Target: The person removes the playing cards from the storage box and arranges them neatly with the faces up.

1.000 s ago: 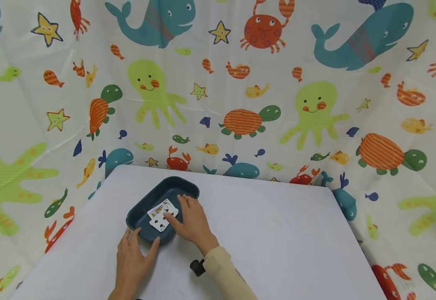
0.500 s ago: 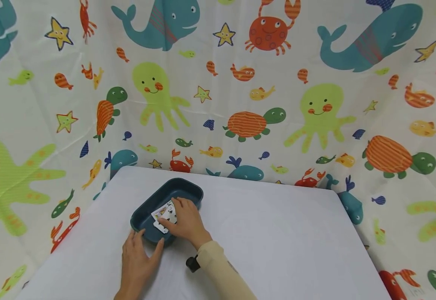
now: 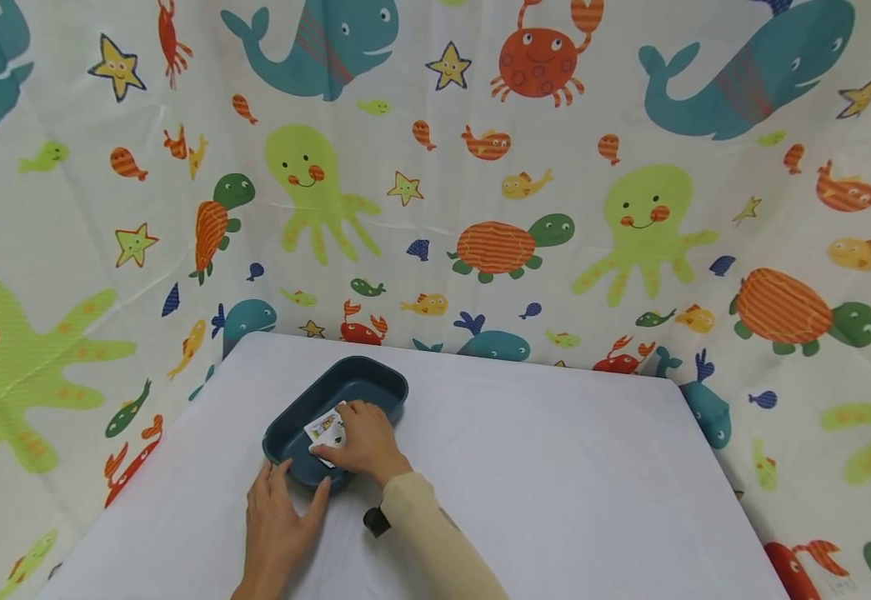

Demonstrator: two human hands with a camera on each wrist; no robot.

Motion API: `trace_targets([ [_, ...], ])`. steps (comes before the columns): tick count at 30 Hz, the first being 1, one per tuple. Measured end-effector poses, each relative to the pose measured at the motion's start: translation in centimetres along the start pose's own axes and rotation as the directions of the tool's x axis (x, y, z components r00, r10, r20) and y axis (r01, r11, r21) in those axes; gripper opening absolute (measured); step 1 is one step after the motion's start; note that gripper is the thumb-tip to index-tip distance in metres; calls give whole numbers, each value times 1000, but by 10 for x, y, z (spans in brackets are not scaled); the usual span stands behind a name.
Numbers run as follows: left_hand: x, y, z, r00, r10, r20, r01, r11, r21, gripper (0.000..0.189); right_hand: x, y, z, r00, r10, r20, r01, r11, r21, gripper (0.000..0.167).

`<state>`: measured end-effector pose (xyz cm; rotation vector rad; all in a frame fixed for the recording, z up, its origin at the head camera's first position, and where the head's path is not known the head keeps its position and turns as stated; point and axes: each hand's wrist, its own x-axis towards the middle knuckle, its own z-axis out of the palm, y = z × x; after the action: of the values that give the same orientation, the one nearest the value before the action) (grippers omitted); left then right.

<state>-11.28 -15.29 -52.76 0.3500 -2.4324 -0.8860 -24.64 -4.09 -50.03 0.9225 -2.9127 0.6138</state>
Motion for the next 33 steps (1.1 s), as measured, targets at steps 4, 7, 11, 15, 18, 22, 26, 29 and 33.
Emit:
trace_targets([
  [4, 0, 0, -1, 1000, -8, 16, 8, 1000, 8, 70, 6, -5, 1, 998, 36, 43, -34, 998, -60, 80],
  [7, -1, 1, -1, 1000, -14, 20, 13, 1000, 12, 70, 9, -7, 2, 995, 66, 72, -57, 992, -110, 82],
  [11, 0, 2, -2, 999, -36, 36, 35, 999, 22, 70, 15, -9, 5, 991, 94, 95, -77, 982, -173, 86],
  [15, 0, 3, -3, 997, -52, 50, 51, 998, 23, 71, 20, -11, 7, 983, 121, 136, -91, 974, -207, 87],
  [18, -1, 3, -2, 998, -52, 47, 51, 998, 22, 71, 23, -11, 8, 976, 138, 168, -101, 972, -211, 87],
  [22, -2, 3, -1, 998, -55, 43, 54, 998, 23, 71, 24, -12, 11, 971, 146, 190, -105, 971, -213, 89],
  [26, -2, 3, -1, 997, -59, 49, 58, 998, 29, 71, 24, -12, 13, 971, 147, 189, -104, 970, -219, 88],
  [29, -2, 4, -2, 997, -61, 53, 60, 998, 31, 72, 24, -11, 13, 971, 149, 187, -107, 970, -220, 86],
  [33, -2, 4, -2, 997, -57, 47, 56, 998, 27, 71, 24, -12, 13, 972, 147, 183, -107, 972, -208, 85],
])
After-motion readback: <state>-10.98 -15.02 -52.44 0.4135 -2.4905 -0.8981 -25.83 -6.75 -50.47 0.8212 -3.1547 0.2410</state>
